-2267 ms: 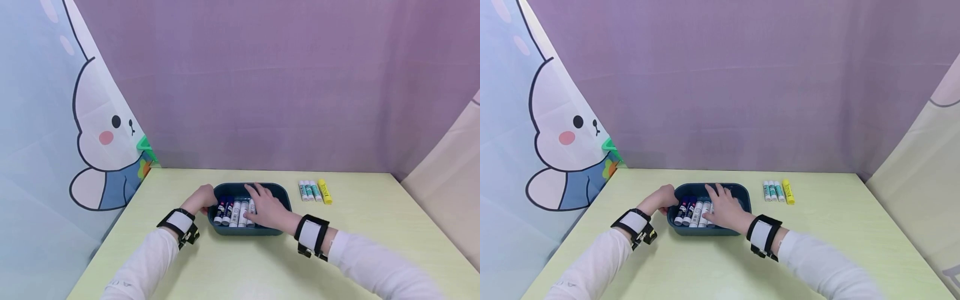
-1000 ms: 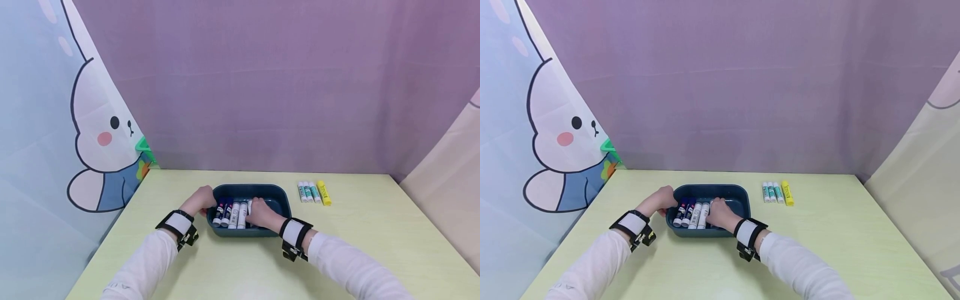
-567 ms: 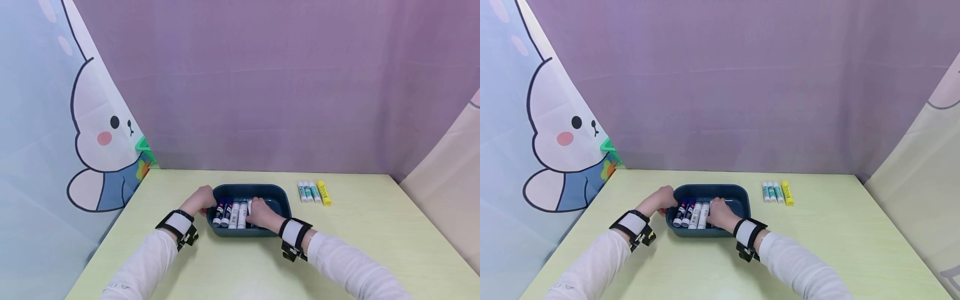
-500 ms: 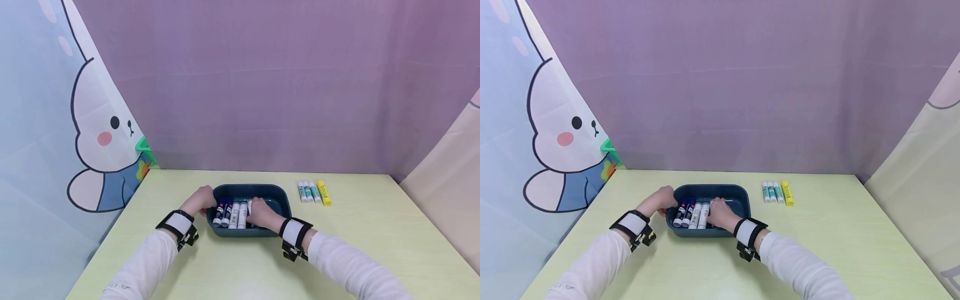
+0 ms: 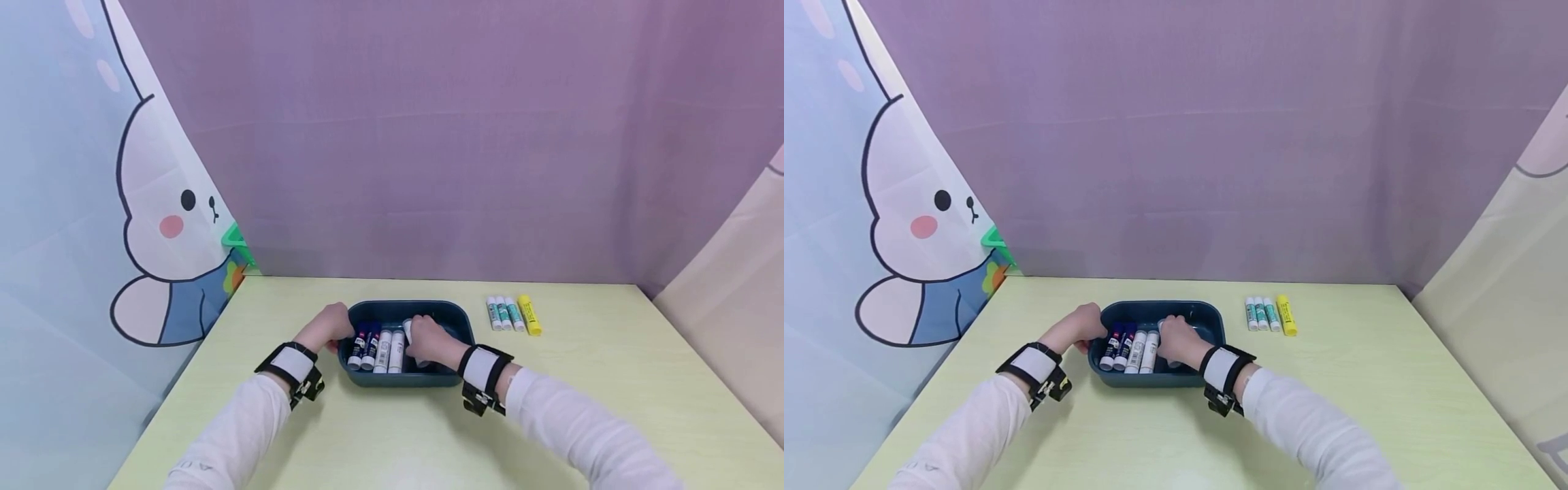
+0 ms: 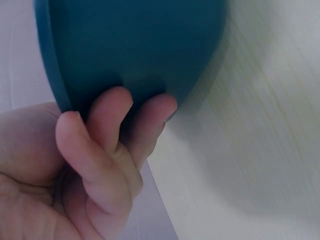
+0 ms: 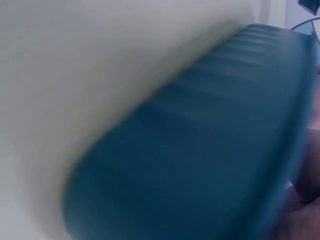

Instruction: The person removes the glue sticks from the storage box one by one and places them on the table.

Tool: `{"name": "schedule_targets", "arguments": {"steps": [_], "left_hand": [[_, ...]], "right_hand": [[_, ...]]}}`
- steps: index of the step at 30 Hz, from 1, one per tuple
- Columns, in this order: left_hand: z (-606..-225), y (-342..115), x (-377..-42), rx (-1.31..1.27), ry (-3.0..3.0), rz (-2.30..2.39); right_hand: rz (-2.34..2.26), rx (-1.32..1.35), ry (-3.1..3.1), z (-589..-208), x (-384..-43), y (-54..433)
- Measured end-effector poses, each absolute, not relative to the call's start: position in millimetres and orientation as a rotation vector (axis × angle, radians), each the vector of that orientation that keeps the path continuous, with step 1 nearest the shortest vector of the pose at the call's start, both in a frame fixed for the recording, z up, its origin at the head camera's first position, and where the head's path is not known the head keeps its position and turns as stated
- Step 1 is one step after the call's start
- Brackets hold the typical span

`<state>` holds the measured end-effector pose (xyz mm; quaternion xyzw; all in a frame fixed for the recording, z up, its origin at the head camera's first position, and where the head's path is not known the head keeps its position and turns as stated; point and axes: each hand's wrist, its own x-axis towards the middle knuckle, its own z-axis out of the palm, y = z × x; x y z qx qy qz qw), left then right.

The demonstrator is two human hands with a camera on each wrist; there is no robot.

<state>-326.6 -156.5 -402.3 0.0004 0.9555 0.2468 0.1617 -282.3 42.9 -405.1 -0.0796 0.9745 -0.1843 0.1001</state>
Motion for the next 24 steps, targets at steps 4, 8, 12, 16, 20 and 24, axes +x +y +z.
{"name": "schedule_targets", "arguments": {"steps": [4, 8, 12, 16, 20, 24], "left_hand": [[-402.3, -156.7, -327.0, 0.001, 2.713, 0.723], [-402.2, -156.9, -327.7, 0.0, 2.712, 0.713], [-402.1, -157.3, -328.1, 0.002, 2.713, 0.706], [-402.3, -157.9, -327.7, 0.006, 2.711, 0.72], [-403.4, -158.1, -328.2, 0.001, 2.706, 0.732], [-404.1, -158.0, -328.4, 0.004, 2.709, 0.736]], "right_hand": [[-0.596, -0.237, 2.831, -387.5, -278.6, 46.8], [-0.58, -0.299, 2.804, -369.0, -276.0, 53.1], [-0.553, -0.348, 2.798, -349.7, -278.2, 61.6], [-0.569, -0.338, 2.802, -331.1, -281.6, 71.8], [-0.586, -0.288, 2.805, -312.9, -285.5, 84.4], [-0.642, -0.227, 2.799, -297.3, -291.3, 103.6]]}}
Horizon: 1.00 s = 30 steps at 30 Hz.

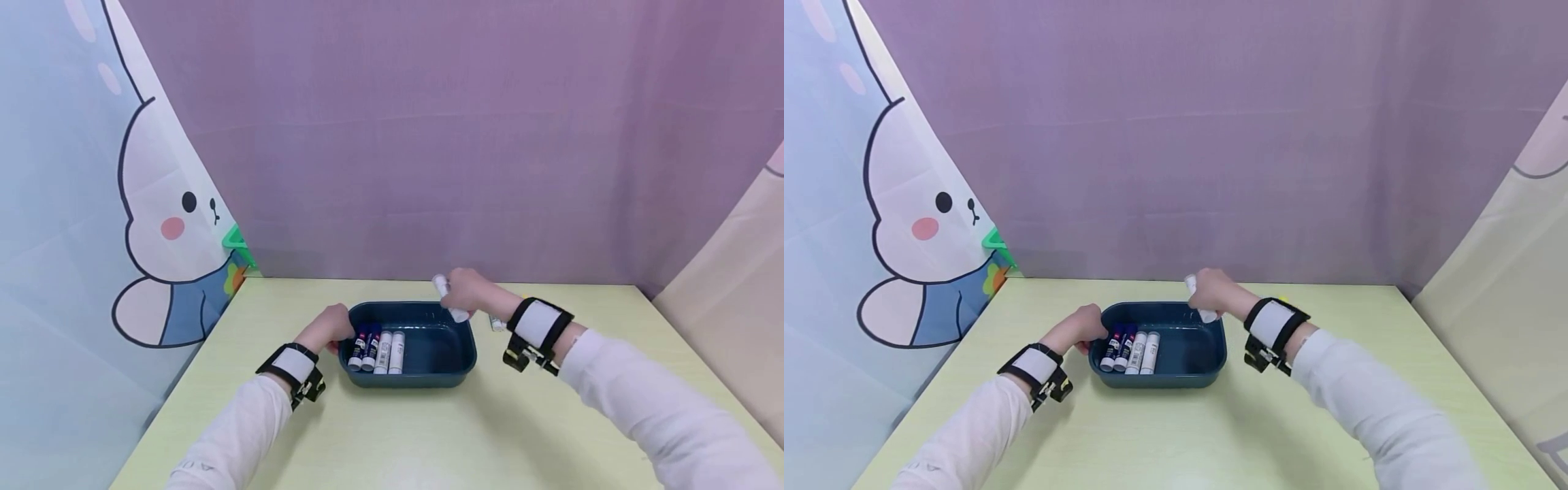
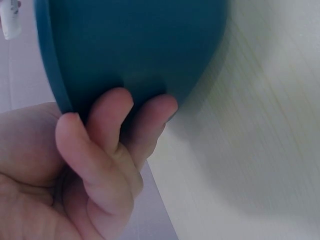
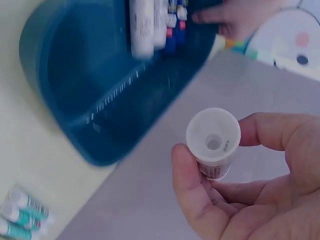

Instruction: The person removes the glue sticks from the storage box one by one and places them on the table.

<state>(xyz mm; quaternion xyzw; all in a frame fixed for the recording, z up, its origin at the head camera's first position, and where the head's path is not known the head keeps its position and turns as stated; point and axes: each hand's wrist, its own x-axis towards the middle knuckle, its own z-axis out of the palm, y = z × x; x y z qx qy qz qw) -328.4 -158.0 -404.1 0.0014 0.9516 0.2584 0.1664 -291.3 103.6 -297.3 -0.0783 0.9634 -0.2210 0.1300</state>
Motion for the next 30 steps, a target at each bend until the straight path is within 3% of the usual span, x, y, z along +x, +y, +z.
{"name": "schedule_targets", "arguments": {"steps": [12, 30], "left_hand": [[-404.6, -157.0, -329.1, 0.003, 2.713, 0.726], [-402.1, -155.2, -325.9, 0.024, 2.722, 0.715]], "right_hand": [[-0.687, -0.073, 2.825, -273.4, -311.5, 167.2], [-0.748, 0.151, 2.879, -295.8, -324.7, 247.4]]}}
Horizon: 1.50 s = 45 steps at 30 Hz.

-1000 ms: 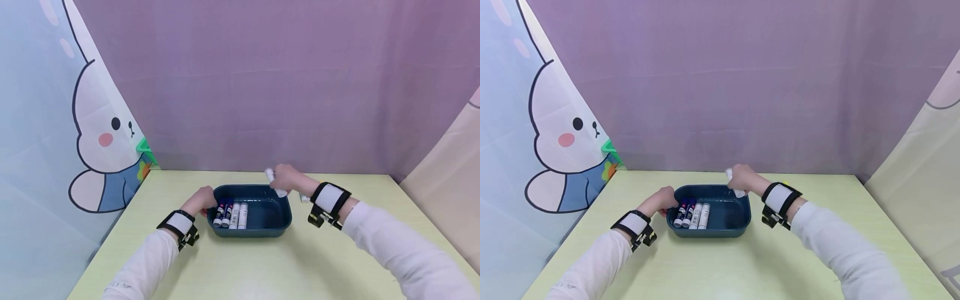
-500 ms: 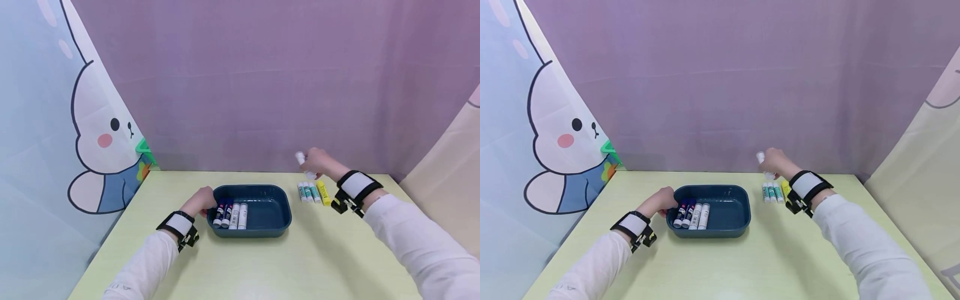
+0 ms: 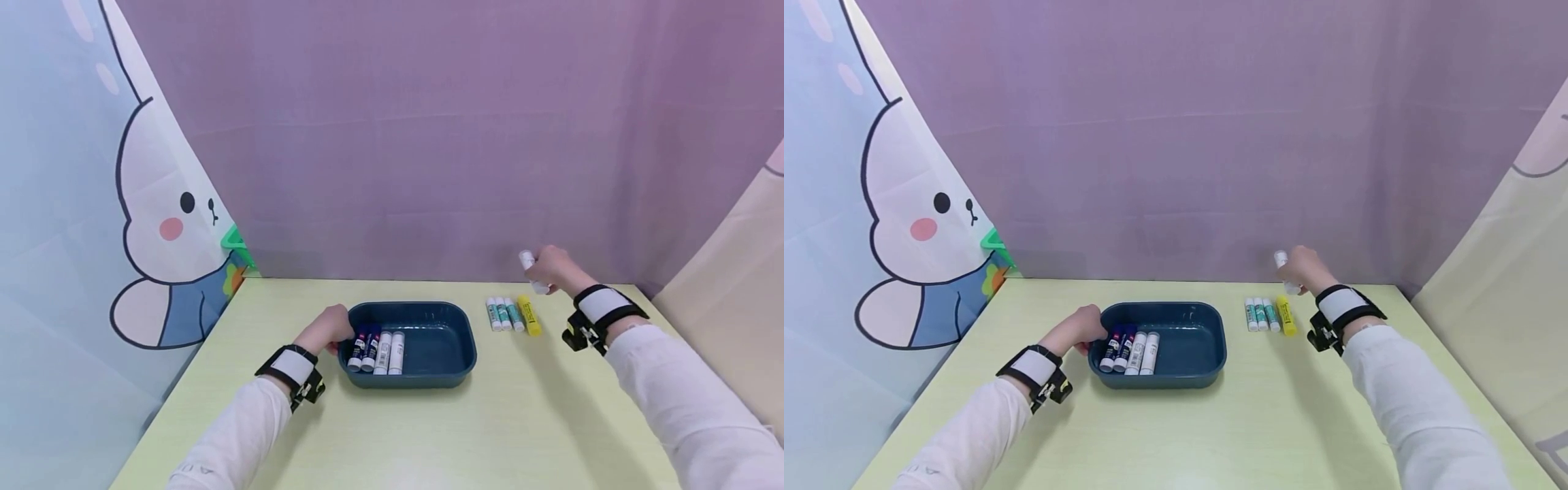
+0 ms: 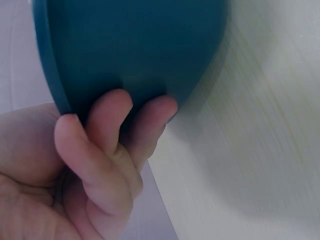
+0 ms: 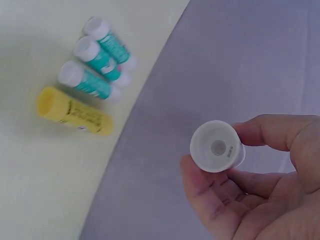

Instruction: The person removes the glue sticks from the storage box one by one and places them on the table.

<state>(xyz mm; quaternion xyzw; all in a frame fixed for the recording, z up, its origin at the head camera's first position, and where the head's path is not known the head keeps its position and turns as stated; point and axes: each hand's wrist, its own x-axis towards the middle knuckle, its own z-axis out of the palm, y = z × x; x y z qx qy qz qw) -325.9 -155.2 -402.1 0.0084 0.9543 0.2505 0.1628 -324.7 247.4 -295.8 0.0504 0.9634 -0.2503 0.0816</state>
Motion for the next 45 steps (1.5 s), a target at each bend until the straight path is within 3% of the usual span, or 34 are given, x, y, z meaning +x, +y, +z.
{"name": "schedule_targets", "arguments": {"steps": [23, 45], "left_hand": [[-402.4, -160.3, -324.3, 0.017, 2.71, 0.727], [-401.3, -155.8, -327.0, -0.032, 2.694, 0.71]], "right_hand": [[-0.868, 0.27, 2.852, -375.8, -340.5, 277.1], [-0.754, 0.409, 2.827, -411.9, -332.3, 297.9]]}}
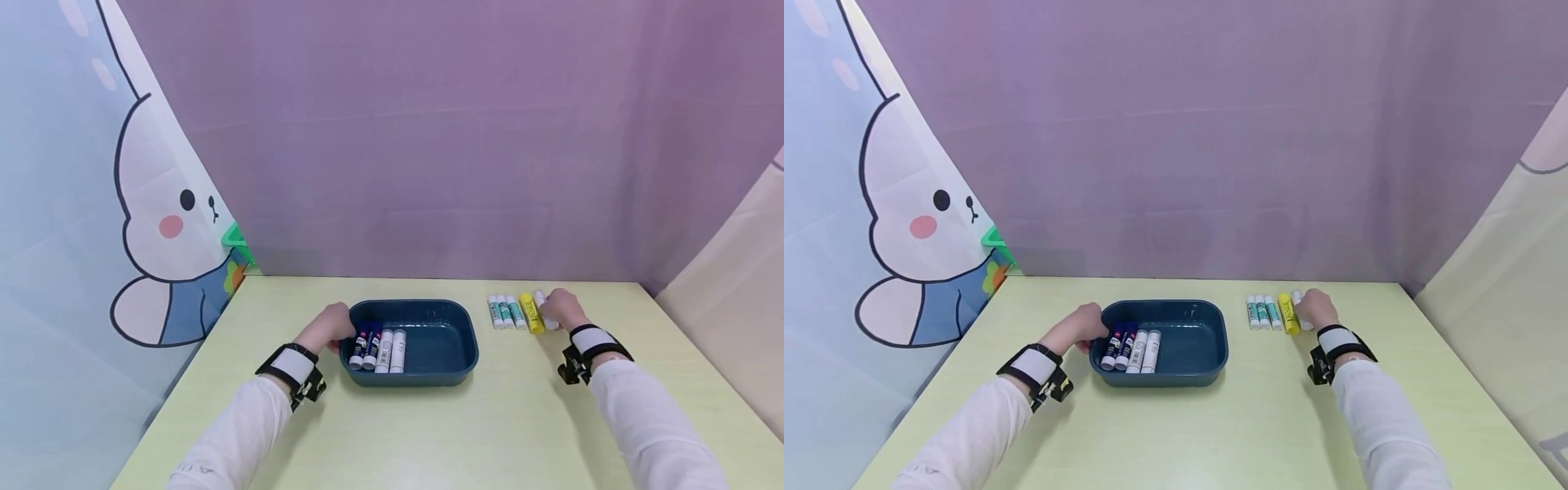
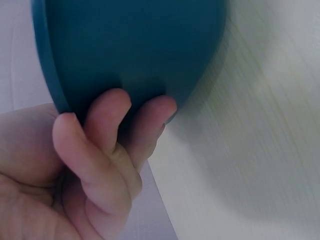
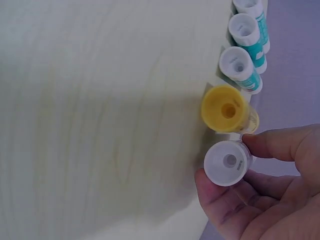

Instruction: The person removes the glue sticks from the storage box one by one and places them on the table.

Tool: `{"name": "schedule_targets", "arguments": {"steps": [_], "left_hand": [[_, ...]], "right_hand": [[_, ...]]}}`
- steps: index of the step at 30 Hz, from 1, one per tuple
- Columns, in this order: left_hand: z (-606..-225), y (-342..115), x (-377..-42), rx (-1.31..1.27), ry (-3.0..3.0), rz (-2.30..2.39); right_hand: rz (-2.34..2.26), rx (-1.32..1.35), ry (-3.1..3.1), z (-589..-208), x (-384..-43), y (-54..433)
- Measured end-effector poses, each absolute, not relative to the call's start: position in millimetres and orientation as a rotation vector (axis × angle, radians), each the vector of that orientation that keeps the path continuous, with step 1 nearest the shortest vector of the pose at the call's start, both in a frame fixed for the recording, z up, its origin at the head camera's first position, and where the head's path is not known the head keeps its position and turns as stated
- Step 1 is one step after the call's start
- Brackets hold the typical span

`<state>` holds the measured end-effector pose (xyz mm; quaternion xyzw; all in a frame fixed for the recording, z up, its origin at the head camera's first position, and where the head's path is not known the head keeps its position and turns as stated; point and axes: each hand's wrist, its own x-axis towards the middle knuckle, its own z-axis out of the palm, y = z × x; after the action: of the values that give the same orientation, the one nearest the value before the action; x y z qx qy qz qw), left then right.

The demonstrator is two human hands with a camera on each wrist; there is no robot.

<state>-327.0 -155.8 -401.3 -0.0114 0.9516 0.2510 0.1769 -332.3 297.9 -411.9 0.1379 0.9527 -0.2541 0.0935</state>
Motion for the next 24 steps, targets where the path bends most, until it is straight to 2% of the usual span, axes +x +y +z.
{"name": "schedule_targets", "arguments": {"steps": [9, 24], "left_hand": [[-397.4, -155.4, -323.1, -0.035, 2.687, 0.717], [-398.5, -156.9, -322.0, 0.011, 2.707, 0.708]], "right_hand": [[-0.728, 0.416, 2.827, -423.1, -333.7, 300.5], [-0.672, 0.365, 2.847, -421.2, -326.6, 295.1]]}}
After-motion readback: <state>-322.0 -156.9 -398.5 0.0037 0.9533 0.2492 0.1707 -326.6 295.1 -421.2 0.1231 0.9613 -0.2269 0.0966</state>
